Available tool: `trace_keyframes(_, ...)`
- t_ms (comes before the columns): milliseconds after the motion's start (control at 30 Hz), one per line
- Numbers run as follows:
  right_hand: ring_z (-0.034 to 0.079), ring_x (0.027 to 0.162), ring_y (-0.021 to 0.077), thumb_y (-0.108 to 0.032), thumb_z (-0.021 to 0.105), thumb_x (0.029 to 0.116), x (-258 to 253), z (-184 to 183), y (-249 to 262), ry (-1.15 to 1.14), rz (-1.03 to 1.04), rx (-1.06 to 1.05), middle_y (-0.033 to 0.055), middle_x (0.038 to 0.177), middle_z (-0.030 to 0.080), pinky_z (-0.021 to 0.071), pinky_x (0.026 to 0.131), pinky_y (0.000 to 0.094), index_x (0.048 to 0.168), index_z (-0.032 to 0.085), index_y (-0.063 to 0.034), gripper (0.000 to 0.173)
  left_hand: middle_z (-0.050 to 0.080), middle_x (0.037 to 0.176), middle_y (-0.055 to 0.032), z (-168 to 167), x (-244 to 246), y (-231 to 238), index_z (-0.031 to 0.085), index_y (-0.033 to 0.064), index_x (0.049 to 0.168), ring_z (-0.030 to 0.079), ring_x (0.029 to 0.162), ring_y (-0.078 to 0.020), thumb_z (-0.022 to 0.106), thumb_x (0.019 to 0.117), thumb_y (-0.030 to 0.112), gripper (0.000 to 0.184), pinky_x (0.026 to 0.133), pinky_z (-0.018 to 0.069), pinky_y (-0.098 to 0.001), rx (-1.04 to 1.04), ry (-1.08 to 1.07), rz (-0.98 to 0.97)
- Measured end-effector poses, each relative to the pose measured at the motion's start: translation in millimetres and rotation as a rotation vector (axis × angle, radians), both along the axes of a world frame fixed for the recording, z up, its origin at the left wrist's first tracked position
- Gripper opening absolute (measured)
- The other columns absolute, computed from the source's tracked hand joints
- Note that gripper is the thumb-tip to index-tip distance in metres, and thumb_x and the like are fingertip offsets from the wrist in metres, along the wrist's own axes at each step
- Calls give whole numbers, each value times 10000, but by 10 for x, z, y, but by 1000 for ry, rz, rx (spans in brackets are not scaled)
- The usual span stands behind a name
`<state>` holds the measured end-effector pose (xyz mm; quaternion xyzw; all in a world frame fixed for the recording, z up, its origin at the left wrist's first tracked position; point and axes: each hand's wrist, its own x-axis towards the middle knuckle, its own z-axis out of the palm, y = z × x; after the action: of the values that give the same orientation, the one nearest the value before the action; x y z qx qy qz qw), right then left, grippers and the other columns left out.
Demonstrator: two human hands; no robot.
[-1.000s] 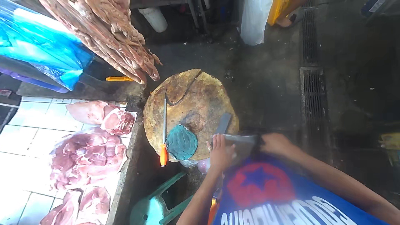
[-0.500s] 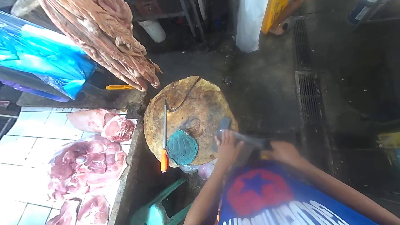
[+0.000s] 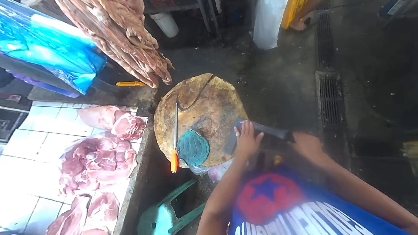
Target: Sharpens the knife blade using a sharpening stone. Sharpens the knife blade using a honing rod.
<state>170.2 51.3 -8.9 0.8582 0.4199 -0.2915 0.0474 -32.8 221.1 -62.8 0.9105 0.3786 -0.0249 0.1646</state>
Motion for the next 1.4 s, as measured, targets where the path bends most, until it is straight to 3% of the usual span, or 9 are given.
trace_keyframes(167,672,1104,428,-399,643,995,34,-47,139,39,268,11,192,1270,664,535,886,655,1263,660,-84,414,331,1657,-168,39,-566,-442,344,49,1597,221,1570,-346,273,990,742,924,1251,32,-668,30,29,140)
trace_keyframes(367,681,1094,436,-422,649,999,294,-35,91,-51,60,30,204,1256,679,534,885,661,1255,676,-75,431,206,1717,-72,42,80,-20,274,131,1634,71,1605,-256,253,1023,702,836,1260,-38,-637,-33,-16,35)
trace_keyframes(567,664,1128,414,-393,657,987,155,-6,364,143,367,-40,184,1207,690,517,918,659,1201,682,-86,375,347,1647,-177,113,-727,-498,349,38,1592,237,1566,-343,309,978,750,941,1256,40,-651,2,54,155)
trace_keyframes(767,718,967,381,-470,708,931,775,-69,447,8,240,-12,141,976,744,552,799,656,1026,732,-145,339,318,1676,-92,121,-55,-88,379,123,1591,170,1589,-271,330,1007,709,829,1273,38,-617,-27,-13,65)
trace_keyframes(900,713,922,376,-493,724,840,-46,-168,1032,116,263,-11,129,930,739,542,768,684,939,749,-148,359,390,1640,-85,88,-889,224,424,134,1572,269,1560,-263,379,1031,638,741,1278,145,-584,10,29,220)
trace_keyframes(1033,694,1003,400,-370,695,902,-1032,-97,1378,275,441,-15,163,1029,728,535,829,674,1024,731,-107,291,392,1630,-148,105,-1986,172,412,64,1567,275,1555,-325,307,1047,622,771,1263,100,-634,-16,106,349)
trace_keyframes(1167,692,1032,431,-344,686,945,-325,-55,987,256,387,19,197,1052,727,522,843,698,1102,717,-95,296,381,1618,-217,242,-1173,49,405,4,1554,272,1549,-372,390,1048,586,771,1258,112,-637,-24,37,234)
trace_keyframes(1267,695,1020,448,-395,699,953,519,-6,613,80,239,-20,216,1031,730,518,832,716,1081,727,-82,339,331,1665,-128,91,-232,25,382,87,1585,196,1580,-309,411,1026,629,778,1269,61,-618,-17,-48,92)
trace_keyframes(1400,713,944,400,-488,727,864,372,-55,818,-3,185,-42,157,951,741,541,766,675,983,742,-137,371,346,1666,-66,19,-313,213,379,144,1593,224,1576,-254,337,1022,681,785,1266,68,-637,43,-11,106)
